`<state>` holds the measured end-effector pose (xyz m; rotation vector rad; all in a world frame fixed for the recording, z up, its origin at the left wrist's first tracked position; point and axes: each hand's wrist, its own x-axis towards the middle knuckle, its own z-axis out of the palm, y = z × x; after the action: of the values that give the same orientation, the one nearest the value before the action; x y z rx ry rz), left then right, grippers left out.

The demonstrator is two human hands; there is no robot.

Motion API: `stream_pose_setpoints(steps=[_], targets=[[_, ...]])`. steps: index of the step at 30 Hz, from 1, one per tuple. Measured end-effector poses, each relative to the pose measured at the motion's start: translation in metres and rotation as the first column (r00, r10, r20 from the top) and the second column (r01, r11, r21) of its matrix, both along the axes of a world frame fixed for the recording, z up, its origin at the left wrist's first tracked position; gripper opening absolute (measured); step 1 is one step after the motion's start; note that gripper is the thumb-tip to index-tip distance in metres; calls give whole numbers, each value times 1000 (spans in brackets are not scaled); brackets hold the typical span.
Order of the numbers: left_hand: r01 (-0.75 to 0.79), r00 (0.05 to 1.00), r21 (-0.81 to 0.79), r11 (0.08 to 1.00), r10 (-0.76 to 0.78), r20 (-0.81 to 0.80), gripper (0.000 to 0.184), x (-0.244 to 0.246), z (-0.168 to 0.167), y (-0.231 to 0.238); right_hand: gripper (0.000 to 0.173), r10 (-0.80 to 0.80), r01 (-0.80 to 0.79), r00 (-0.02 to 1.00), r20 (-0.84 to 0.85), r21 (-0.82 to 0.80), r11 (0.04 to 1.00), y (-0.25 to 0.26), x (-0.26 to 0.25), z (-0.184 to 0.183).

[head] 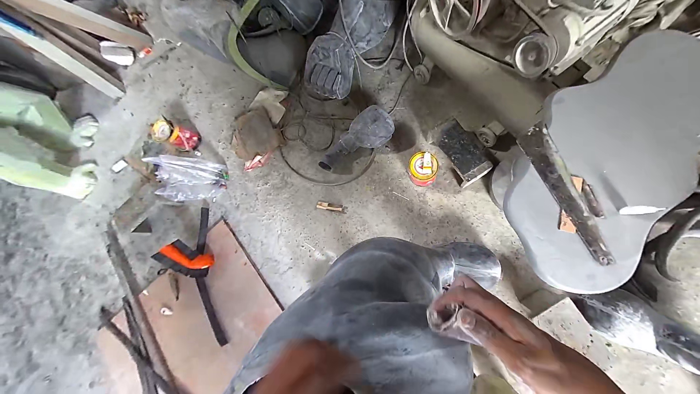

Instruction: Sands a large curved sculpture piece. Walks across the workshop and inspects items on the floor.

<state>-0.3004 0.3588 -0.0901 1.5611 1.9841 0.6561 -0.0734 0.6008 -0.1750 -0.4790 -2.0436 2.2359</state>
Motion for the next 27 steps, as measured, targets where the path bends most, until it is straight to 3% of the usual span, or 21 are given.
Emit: stream_pose_setpoints(steps=[3,5,9,13,15,18,20,24,27], targets=[[20,958,-69,997,-38,-285,102,-112,-31,-37,31,44,-43,999,-18,51,998,1,-4,-6],[33,944,-137,990,-76,-320,113,-131,-51,-52,31,65,-61,997,-31,118,991,3,-12,-8],[-52,994,-131,990,39,-99,106,-116,-84,-68,36,84,-72,996,-30,285,956,-11,-43,4],[-108,987,-75,991,98,-129,105,-105,-89,-84,43,187,-159,982,-12,478,864,-44,-85,27],[-129,980,-76,989,115,-163,103,-97,-88,-95,42,214,-203,976,25,438,875,-42,-67,26],[-201,961,-53,978,187,-203,102,-93,-88,-94,40,115,-124,992,49,360,925,-26,-23,12],[-232,951,-48,972,216,-221,100,-93,-86,-86,39,85,-97,995,47,404,910,-27,-34,15],[-231,952,-41,972,217,-216,100,-98,-84,-76,43,204,-244,970,135,475,845,-46,-100,34],[-227,946,-2,974,220,-238,99,-97,-87,-80,41,198,-228,973,118,373,899,-28,-68,26]])
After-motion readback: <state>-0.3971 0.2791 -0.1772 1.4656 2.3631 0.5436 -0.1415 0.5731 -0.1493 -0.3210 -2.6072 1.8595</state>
